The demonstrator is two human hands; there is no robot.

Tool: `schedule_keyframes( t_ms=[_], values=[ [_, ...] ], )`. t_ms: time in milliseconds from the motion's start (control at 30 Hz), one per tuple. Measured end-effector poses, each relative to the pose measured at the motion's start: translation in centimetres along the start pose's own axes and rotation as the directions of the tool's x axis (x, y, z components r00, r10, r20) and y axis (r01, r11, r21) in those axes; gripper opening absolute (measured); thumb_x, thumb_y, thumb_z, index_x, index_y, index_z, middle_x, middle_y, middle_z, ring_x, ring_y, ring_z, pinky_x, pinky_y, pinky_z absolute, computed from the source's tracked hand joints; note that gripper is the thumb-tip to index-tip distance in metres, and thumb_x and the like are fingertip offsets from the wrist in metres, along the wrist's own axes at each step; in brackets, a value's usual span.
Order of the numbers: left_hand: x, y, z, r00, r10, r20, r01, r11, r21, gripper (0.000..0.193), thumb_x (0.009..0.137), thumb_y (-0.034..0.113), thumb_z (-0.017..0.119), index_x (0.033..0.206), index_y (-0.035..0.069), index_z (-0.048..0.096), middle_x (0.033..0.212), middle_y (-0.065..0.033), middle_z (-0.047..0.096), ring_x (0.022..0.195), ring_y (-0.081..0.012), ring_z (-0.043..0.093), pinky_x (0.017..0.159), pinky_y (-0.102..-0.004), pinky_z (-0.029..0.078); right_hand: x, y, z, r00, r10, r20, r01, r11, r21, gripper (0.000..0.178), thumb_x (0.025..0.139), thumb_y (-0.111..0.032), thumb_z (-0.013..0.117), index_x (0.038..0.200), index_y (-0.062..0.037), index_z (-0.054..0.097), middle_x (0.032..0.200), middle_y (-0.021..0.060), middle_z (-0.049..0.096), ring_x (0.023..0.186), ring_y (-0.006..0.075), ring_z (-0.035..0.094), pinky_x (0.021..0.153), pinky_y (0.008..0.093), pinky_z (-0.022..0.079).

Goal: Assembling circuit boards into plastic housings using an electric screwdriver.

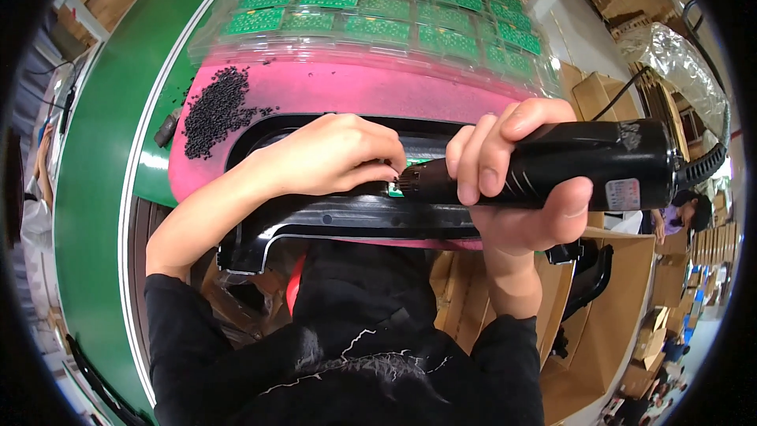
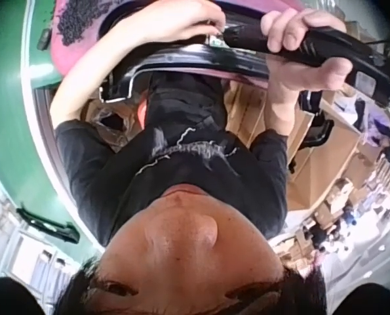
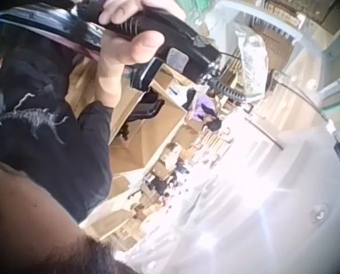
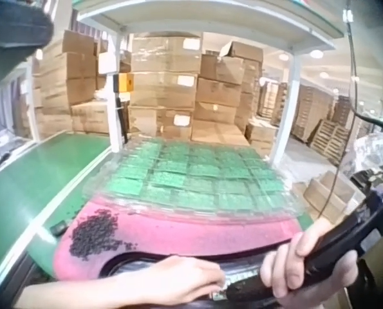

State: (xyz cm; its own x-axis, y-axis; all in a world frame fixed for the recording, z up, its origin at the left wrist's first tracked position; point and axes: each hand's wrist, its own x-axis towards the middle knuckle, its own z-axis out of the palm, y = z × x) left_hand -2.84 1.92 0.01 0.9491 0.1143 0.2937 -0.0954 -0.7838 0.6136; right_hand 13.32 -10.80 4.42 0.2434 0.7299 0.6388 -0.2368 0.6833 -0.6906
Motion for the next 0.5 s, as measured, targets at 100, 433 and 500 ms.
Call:
schedule_keyframes(
  t_ms=[100,433,500],
  values=[
    [0.0,-0.5,0.0,1.0,0.026,0.007,-0.026,0.999,-0.034,0.019,0.083,0.017,0.07,0.09,0.001,0.064,0.084,-0.012,0.065,0.078,-0.0329,0.065,0.067,-0.0415,0.051,0.1,-0.3,-0.5,0.998,-0.06,0.0,0.06,0.997,0.056,0.059,0.087,-0.06,0.06,0.104,-0.0045,0.054,0.066,-0.0026,0.046,0.049,0.0084,0.042,0.052,0.0252,0.034],
    [0.3,0.8,-0.1,0.988,-0.049,-0.143,0.044,0.998,-0.04,0.018,0.079,0.008,0.074,0.089,-0.003,0.065,0.082,-0.013,0.066,0.075,-0.0303,0.066,0.065,-0.0368,0.051,0.4,-0.3,-1.5,0.985,-0.147,0.095,0.135,0.983,0.124,0.067,0.084,-0.067,0.06,0.109,-0.005,0.055,0.07,-0.0019,0.051,0.054,0.0108,0.049,0.058,0.0274,0.042],
    [0.3,0.7,-0.4,0.983,-0.045,-0.176,0.031,0.996,-0.079,0.018,0.079,0.01,0.075,0.089,-0.002,0.067,0.083,-0.0106,0.069,0.073,-0.0271,0.067,0.063,-0.0343,0.051,0.3,-0.3,-1.8,0.981,-0.158,0.11,0.146,0.984,0.106,0.066,0.084,-0.066,0.059,0.109,-0.0048,0.055,0.07,-0.0018,0.051,0.054,0.011,0.05,0.058,0.0278,0.042]
  ],
)
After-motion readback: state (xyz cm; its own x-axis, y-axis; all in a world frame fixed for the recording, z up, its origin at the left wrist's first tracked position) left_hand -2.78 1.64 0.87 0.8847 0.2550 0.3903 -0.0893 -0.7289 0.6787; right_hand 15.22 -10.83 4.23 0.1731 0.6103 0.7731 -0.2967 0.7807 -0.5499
